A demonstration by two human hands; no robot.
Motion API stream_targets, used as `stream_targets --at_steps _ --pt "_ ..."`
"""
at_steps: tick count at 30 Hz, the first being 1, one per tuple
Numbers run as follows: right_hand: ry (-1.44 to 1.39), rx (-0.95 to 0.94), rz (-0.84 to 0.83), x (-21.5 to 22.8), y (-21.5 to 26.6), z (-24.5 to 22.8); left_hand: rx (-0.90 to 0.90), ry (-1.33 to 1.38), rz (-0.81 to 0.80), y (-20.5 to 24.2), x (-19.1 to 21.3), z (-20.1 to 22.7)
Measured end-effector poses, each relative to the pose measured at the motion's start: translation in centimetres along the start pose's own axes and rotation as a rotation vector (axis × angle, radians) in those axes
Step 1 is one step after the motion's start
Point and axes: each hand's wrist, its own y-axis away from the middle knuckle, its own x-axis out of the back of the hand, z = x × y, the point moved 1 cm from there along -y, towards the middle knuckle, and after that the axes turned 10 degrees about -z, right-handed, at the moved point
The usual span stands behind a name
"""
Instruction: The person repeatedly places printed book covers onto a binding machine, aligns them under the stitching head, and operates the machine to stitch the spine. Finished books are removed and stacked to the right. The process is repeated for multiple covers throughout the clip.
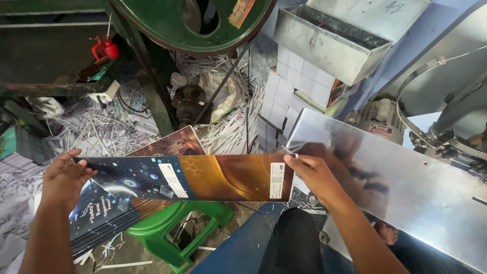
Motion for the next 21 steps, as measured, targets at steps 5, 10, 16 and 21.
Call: stream_targets --at_steps 5,10,16,21 --pt "-0.062 0.014 -0.2 1.2 0.5 -0.7 -0.053 0.052 -0.015 -0.8 0.6 0.2" --pt "-0.042 0.198 -0.268 2.2 0.0 -0.7 -0.071 0.126 -0.006 -3.1 0.5 2.6" --pt "-0.288 0.355 -0.196 5.0 -0.8 -0.7 -0.075 0.383 -0.199 -8.9 -3.8 8.7" --pt "-0.516 0.596 -0.298 9.3 -1.9 -0.5 -0.28 0.104 -0.261 -12.7 -11.1 11.2"
